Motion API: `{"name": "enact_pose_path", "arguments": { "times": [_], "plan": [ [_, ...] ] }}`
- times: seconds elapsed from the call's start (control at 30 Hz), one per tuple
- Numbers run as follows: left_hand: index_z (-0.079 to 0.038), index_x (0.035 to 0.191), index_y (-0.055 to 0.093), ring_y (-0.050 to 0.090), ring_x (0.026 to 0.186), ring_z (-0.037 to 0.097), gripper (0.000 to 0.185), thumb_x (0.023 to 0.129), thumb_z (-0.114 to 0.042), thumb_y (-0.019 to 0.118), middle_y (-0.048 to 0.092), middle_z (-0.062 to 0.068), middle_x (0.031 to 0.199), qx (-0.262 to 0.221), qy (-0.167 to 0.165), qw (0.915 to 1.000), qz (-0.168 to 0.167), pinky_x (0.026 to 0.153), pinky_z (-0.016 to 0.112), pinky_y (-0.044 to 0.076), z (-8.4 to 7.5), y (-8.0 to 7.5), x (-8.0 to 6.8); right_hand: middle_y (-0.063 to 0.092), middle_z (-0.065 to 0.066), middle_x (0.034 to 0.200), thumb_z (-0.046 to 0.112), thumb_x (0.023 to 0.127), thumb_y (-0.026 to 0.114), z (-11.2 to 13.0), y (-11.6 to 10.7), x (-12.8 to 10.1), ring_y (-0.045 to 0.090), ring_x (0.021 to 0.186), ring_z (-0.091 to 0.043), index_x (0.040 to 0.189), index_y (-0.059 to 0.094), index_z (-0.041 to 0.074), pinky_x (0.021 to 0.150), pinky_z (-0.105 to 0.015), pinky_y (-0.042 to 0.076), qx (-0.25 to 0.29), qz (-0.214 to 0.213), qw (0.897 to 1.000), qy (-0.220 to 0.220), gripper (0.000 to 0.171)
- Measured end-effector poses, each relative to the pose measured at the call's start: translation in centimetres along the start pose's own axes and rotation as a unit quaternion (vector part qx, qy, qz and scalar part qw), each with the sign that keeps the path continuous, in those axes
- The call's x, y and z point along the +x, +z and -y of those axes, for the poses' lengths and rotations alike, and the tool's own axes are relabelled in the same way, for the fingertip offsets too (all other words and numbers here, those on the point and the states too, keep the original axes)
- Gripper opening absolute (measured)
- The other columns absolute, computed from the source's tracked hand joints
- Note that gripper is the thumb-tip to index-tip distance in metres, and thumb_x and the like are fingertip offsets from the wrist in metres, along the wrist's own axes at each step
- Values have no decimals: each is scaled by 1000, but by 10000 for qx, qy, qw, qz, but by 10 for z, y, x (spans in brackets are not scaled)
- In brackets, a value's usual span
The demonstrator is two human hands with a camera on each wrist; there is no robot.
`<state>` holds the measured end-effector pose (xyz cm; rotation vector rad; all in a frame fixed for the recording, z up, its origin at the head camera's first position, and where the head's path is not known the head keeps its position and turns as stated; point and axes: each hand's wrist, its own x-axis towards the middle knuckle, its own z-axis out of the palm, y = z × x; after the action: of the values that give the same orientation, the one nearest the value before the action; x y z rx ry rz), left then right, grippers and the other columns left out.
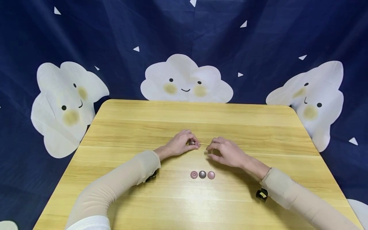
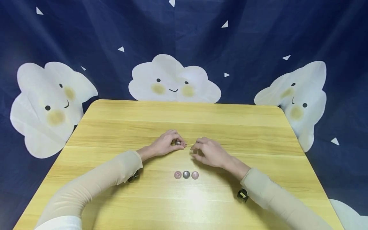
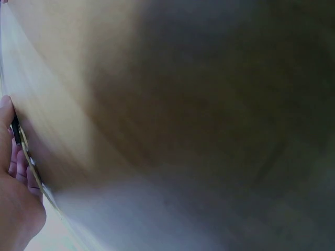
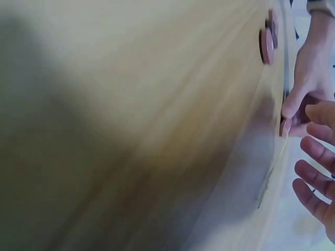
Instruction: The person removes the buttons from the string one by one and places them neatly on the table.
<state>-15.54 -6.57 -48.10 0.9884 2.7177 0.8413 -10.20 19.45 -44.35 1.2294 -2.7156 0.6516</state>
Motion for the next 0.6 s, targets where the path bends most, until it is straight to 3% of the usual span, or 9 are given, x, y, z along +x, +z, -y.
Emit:
{"name": "enact_pose_path", "arguments": {
  "times": [0.2, 0.43, 0.6],
  "plan": [
    [-18, 111, 77, 59, 105, 16, 26, 92, -37, 81, 67, -1, 107, -52, 47, 10000, -14, 97, 36, 52, 0, 1, 1, 75, -2, 98, 21, 89, 84, -10, 2, 12, 68, 83, -18, 106, 80, 13, 70, -26, 56, -111, -41, 9995, 277, 18],
    [-18, 111, 76, 59, 106, 16, 28, 93, -39, 80, 68, -2, 108, -67, 37, 10000, -4, 98, 36, 52, 1, 0, 0, 74, 1, 99, 26, 93, 81, -18, 12, 24, 65, 88, -15, 106, 80, 17, 74, -28, 56, -347, 54, 9978, 565, 16],
    [-19, 111, 76, 58, 105, 15, 27, 93, -39, 80, 67, -2, 108, -93, 55, 9999, -5, 97, 35, 52, 1, 0, 0, 73, 1, 97, 24, 95, 79, -22, 17, 32, 59, 80, -11, 106, 80, 18, 67, -25, 51, -359, 147, 9968, 696, 13]
  ]
}}
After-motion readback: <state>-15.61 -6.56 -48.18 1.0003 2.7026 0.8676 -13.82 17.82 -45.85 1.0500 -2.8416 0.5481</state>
